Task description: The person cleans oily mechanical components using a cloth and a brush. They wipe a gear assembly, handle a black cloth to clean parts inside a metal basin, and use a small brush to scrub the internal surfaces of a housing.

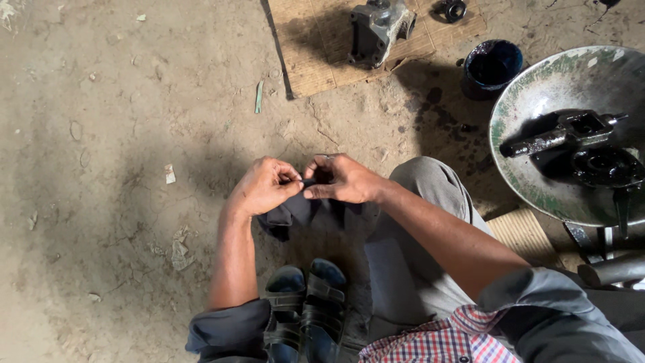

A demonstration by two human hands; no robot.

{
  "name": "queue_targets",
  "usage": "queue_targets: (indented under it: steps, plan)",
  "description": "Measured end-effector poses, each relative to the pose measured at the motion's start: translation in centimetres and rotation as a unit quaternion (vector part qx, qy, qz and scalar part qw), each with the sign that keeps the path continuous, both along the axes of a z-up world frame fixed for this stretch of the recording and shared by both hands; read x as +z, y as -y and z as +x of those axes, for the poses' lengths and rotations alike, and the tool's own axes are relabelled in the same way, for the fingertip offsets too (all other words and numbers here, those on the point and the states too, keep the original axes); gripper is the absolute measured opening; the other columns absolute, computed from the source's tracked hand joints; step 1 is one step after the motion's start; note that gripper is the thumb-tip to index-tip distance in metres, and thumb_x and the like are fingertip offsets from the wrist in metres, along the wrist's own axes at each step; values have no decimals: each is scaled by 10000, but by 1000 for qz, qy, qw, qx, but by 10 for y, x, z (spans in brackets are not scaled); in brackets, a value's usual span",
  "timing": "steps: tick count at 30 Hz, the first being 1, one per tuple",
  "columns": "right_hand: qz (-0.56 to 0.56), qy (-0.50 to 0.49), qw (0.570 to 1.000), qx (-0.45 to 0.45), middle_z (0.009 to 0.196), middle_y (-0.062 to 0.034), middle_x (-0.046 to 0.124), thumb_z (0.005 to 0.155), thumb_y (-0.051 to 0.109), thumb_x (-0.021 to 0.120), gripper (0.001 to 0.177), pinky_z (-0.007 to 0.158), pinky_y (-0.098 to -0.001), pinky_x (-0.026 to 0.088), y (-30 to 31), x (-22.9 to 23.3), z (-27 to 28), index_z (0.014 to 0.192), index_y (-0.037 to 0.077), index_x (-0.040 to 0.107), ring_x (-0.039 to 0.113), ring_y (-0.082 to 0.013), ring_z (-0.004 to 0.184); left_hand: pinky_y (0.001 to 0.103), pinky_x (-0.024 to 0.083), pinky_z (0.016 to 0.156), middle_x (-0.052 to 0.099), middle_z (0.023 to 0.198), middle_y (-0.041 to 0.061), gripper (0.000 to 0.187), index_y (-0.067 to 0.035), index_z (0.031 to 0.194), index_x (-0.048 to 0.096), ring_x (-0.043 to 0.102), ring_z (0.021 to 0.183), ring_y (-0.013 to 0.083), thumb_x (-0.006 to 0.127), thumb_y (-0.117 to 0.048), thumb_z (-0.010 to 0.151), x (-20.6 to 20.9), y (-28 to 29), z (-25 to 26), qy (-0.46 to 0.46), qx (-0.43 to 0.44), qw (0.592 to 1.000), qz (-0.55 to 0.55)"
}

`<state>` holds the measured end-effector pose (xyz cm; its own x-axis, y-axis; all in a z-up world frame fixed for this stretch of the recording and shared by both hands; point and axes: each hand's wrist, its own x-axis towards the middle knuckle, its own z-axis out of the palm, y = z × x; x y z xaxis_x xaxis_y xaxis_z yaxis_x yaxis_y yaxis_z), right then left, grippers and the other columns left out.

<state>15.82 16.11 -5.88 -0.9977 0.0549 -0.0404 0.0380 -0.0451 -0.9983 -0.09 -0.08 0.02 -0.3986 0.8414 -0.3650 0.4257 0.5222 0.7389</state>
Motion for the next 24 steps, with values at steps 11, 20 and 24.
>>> queue_targets:
  steps: [11,20,24]
  plan:
    - [-97,-36,990,-94,942,-45,734,976,81,720,100,806,-300,544,1,-33,-6,1020,-8,713,655,-104,881,314,592,690,782,820,107,233,16,944,756,748,745,159,838,-125,778,3,-2,9,-51,4,999,-7]
    - [417,-131,899,-16,937,-224,653,1026,321,585,331,759,-528,500,7,23,2,988,-2,646,626,-461,878,484,563,789,715,902,160,101,-38,844,748,700,876,384,722,-131,813,17,0,28,-353,-134,926,0]
    - [212,-76,971,-78,799,-143,607,1030,258,606,275,650,-438,472,16,5,7,925,15,678,582,-322,737,461,554,685,692,840,104,74,-54,863,719,702,780,323,693,-114,828,6,16,20,-442,-204,861,145]
